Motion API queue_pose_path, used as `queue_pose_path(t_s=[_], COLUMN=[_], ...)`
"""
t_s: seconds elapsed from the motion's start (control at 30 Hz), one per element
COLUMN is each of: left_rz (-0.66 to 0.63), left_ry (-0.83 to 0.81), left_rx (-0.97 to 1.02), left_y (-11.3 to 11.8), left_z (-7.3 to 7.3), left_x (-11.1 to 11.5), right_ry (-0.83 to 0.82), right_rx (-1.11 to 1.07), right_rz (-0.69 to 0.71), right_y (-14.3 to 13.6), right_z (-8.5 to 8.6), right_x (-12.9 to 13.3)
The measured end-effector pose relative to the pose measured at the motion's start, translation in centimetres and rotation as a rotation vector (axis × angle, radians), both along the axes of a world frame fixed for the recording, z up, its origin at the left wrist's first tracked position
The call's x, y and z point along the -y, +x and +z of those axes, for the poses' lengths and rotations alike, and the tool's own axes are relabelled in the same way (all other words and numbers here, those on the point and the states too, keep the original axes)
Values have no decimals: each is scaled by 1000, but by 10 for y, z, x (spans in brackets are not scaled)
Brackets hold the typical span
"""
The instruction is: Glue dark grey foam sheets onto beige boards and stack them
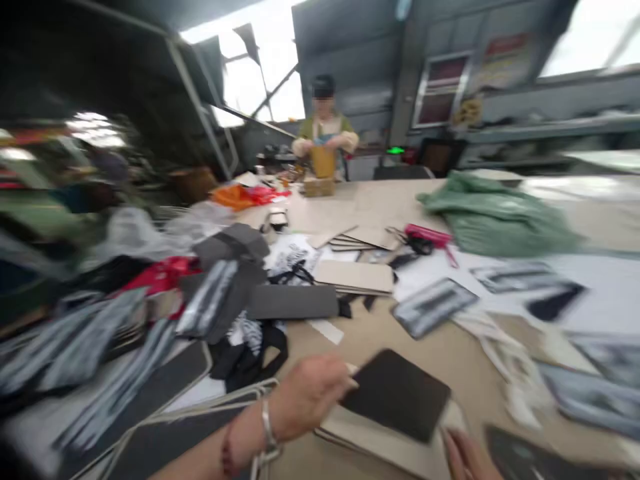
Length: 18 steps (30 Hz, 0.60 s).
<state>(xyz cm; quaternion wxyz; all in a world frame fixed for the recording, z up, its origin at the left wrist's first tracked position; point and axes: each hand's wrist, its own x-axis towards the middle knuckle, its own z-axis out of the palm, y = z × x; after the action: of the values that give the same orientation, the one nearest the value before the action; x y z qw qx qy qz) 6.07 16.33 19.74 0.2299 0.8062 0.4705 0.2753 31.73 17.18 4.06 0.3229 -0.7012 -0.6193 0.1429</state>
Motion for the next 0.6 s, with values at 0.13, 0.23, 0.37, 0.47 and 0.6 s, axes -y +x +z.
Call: queue_pose_path(t_s=[0.13, 0.23, 0.37, 0.47, 0.6], left_rz=[-45, -66, -7, 162, 378], left_ry=[-38, -44, -18, -88, -336], left_rx=[-25, -22, 36, 56, 8], left_y=[-6, -11, -11, -18, -28], left_z=[-10, -7, -2, -17, -75], left_x=[6, 7, 10, 9, 16], right_ry=[-131, -215, -331, -363, -342], right_rx=[-112, -231, -399, -475, -329], right_rz=[-159, -189, -112, -107, -85], right_y=[38, 37, 25, 28, 47], right_z=[-4, -6, -5, -1, 3], right_x=[26, 11, 4, 13, 25])
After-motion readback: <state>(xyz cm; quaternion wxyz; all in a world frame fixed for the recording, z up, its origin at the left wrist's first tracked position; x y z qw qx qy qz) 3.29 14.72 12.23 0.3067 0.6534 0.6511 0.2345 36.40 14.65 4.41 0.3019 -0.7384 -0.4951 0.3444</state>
